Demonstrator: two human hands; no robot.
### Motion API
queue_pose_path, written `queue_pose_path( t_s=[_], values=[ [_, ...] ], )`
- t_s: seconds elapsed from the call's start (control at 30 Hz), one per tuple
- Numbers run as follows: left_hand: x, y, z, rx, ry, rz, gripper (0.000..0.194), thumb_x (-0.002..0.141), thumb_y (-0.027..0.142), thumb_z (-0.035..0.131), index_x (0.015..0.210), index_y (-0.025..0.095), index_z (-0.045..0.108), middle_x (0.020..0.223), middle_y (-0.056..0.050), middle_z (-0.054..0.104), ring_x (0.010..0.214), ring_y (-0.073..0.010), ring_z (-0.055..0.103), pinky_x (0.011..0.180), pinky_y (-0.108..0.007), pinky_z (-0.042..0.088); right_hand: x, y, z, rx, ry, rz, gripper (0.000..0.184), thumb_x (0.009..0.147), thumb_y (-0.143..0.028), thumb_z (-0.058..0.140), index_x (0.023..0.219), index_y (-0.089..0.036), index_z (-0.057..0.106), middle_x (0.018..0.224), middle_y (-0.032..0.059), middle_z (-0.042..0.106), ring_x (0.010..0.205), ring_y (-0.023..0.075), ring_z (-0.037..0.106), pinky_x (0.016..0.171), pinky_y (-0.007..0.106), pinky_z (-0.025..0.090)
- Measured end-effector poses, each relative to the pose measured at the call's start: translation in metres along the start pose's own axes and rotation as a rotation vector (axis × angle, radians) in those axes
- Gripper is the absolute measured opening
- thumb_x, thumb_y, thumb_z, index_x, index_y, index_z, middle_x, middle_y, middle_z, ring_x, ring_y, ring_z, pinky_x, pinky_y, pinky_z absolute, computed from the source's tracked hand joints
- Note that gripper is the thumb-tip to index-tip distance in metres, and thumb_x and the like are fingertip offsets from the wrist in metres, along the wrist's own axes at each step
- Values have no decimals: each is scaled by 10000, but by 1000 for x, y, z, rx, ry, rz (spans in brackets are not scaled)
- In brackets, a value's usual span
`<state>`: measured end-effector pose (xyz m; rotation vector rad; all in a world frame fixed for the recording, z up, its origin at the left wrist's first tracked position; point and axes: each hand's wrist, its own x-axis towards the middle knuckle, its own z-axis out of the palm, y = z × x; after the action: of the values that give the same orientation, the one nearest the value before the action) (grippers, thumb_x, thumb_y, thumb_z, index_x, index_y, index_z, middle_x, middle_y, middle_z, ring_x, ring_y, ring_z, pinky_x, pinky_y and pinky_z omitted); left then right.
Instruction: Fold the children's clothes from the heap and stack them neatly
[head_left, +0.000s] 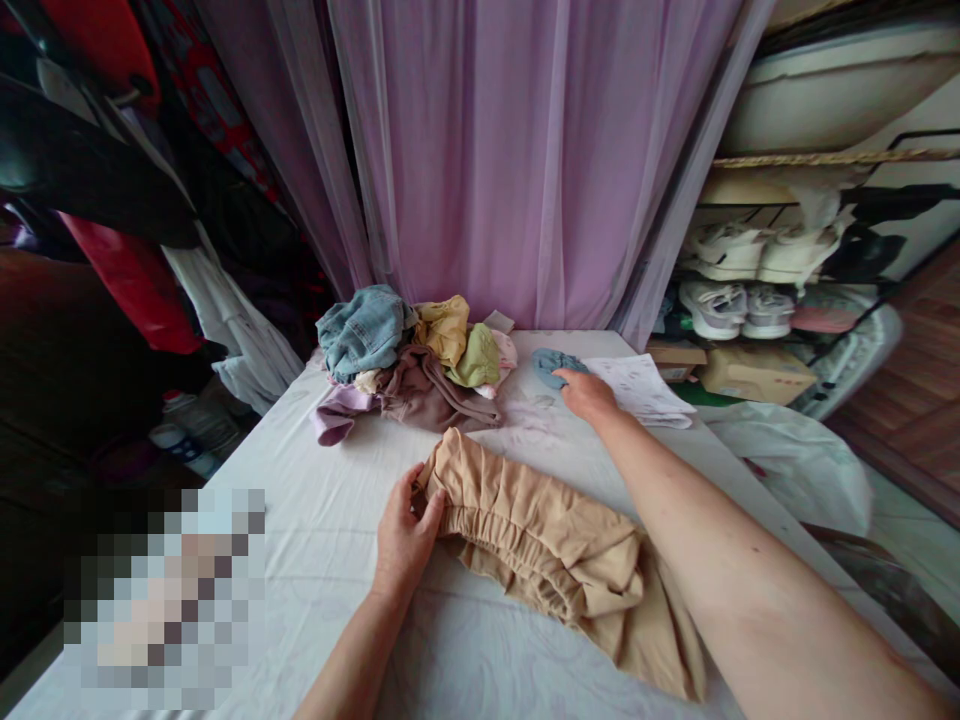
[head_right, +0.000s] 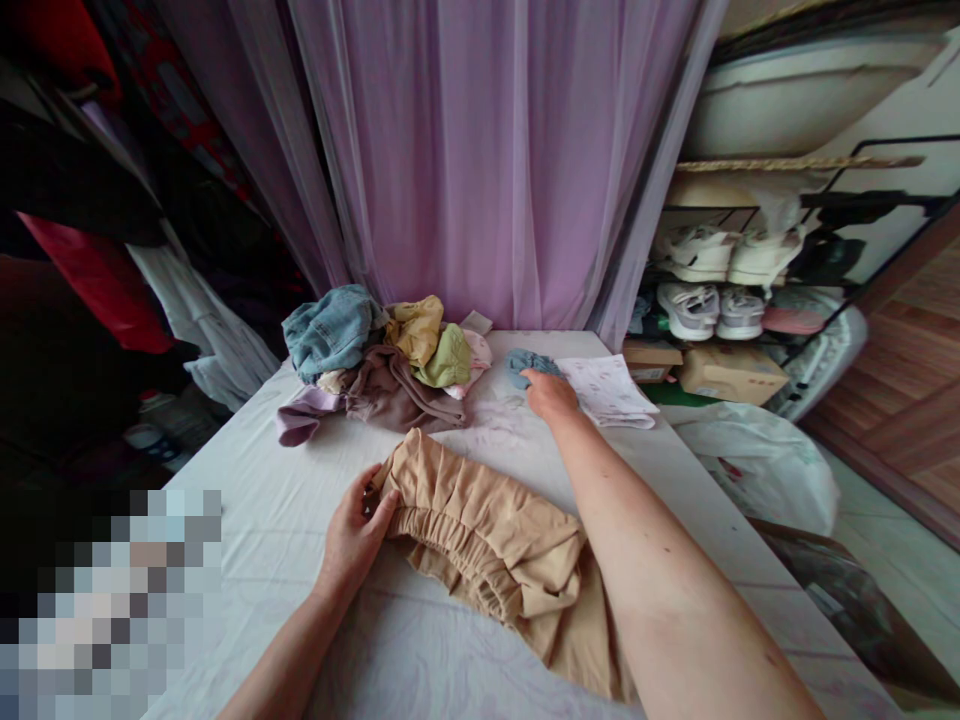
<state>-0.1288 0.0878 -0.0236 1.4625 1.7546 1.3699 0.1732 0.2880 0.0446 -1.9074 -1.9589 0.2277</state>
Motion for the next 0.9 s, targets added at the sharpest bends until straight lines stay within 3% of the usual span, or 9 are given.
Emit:
queue_pose_path(
  t_s=[0.17, 0.23, 0.33, 0.4, 0.5, 0.57, 0.67, 0.77, 0.9],
  values=[
    [1, 3, -1, 52, 0, 2, 490, 802, 467, 609, 1212, 199, 589, 1169, -102, 674, 1067, -247, 644, 941, -389, 509, -4, -1, -36, 419, -41, 93, 429, 769, -103, 495, 1137, -200, 693, 968, 36, 739, 828, 173, 675, 765, 276, 514],
    [2, 3, -1, 55, 1, 7, 495, 803, 469, 600, 1213, 192, 586, 1174, -107, 672, 1071, -250, 643, 943, -393, 508, -13, -9, -48, 639, -49, 111, 426, 747, -101, 487, 1113, -171, 693, 905, 29, 743, 778, 148, 668, 725, 245, 516],
    [3, 4, 0, 70, 2, 21, 488, 805, 457, 595, 1206, 177, 589, 1176, -120, 671, 1081, -256, 640, 955, -406, 501, -25, -27, -64, 789, -22, 96, 427, 723, -101, 493, 1097, -152, 692, 859, 19, 742, 781, 135, 668, 745, 235, 519],
    [3, 5, 0, 79, -1, 24, 474, 806, 440, 596, 1200, 176, 592, 1179, -122, 671, 1085, -257, 639, 960, -411, 498, -35, -42, -75, 792, -21, 17, 436, 718, -102, 495, 1103, -156, 694, 867, 9, 743, 811, 139, 672, 792, 255, 524],
    [3, 6, -1, 92, -7, 18, 470, 810, 420, 596, 1207, 167, 588, 1187, -128, 669, 1087, -258, 640, 956, -414, 498, -64, -61, -87, 667, -65, -225, 444, 727, -103, 495, 1108, -184, 707, 955, 1, 748, 918, 163, 672, 899, 319, 515],
    [4, 7, -1, 104, -7, 16, 473, 814, 410, 594, 1211, 154, 586, 1187, -136, 669, 1084, -258, 640, 954, -413, 497, -96, -63, -84, 533, -121, -424, 483, 721, -72, 472, 1115, -210, 715, 1081, 8, 734, 1038, 174, 652, 996, 356, 472],
    [4, 9, -1, 111, -1, 27, 437, 822, 391, 590, 1193, 161, 597, 1179, -129, 677, 1078, -252, 640, 952, -403, 496, -154, -50, -63, 363, -231, -667, 615, 663, 7, 420, 1144, -243, 712, 1312, 24, 637, 1253, 175, 543, 1117, 393, 364],
    [4, 12, -2, 124, 5, 28, 404, 832, 375, 583, 1185, 179, 603, 1179, -114, 682, 1079, -246, 639, 944, -389, 498, -200, -28, -36, 180, -285, -666, 667, 600, 26, 430, 1107, -292, 725, 1336, 14, 621, 1321, 224, 484, 1105, 484, 372],
    [4, 17, -3, 146, -4, 30, 397, 827, 362, 587, 1179, 180, 609, 1165, -114, 688, 1067, -249, 645, 921, -376, 507, -221, -16, -20, 109, -211, -630, 674, 626, 29, 425, 1124, -324, 710, 1356, 4, 606, 1335, 222, 468, 1111, 511, 356]
  ],
)
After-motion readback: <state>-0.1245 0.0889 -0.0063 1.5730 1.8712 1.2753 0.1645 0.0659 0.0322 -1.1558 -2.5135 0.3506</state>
